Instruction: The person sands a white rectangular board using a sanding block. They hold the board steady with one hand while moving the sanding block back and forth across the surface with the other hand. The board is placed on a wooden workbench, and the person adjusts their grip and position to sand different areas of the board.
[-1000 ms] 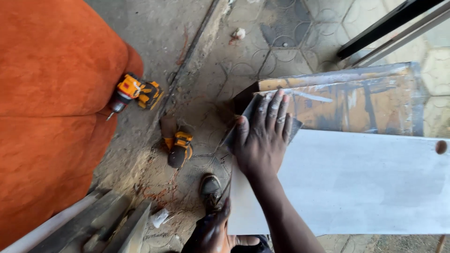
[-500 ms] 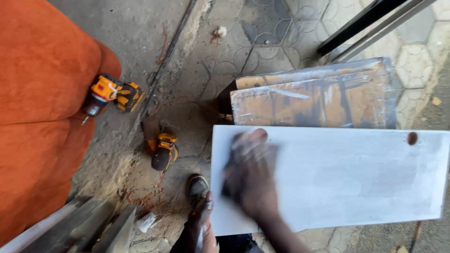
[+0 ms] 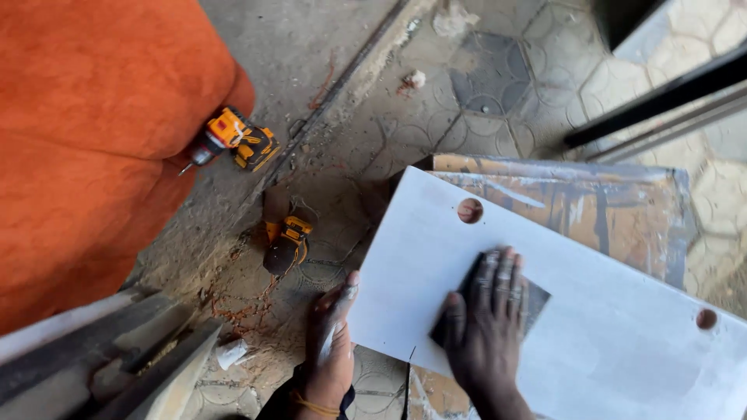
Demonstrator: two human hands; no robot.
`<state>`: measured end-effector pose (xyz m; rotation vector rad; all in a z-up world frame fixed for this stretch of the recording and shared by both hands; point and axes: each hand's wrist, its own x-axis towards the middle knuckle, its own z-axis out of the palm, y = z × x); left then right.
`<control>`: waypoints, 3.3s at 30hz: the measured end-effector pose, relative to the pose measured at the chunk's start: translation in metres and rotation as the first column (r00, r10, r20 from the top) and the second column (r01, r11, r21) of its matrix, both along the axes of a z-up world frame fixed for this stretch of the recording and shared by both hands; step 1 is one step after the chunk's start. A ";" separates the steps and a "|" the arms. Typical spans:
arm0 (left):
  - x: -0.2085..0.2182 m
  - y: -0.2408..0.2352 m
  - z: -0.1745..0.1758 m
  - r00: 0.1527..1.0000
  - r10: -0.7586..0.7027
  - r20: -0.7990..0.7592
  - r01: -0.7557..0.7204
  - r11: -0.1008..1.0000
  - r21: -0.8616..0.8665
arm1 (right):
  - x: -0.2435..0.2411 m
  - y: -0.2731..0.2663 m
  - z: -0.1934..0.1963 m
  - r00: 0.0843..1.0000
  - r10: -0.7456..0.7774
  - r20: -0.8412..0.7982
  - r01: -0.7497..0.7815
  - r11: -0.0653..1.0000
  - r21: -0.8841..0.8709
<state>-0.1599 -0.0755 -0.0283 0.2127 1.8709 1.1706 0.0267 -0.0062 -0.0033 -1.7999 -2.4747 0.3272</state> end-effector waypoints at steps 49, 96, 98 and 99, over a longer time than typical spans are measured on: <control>0.032 -0.040 0.052 0.976 0.101 -0.191 -0.096 0.995 0.037 | 0.027 -0.005 -0.001 0.861 0.453 -0.231 -0.379 0.875 0.301; -0.028 0.078 0.076 0.616 0.359 0.701 -0.372 0.917 -0.142 | -0.013 -0.069 -0.105 0.926 0.377 0.027 -0.272 0.616 0.739; -0.032 0.072 0.081 0.643 0.331 0.691 -0.336 0.932 -0.133 | -0.038 -0.060 -0.054 0.930 0.367 0.013 -0.295 0.727 0.620; -0.035 0.073 0.081 0.667 0.295 0.684 -0.301 0.947 -0.115 | -0.051 -0.051 -0.031 0.935 0.356 0.003 -0.311 0.812 0.494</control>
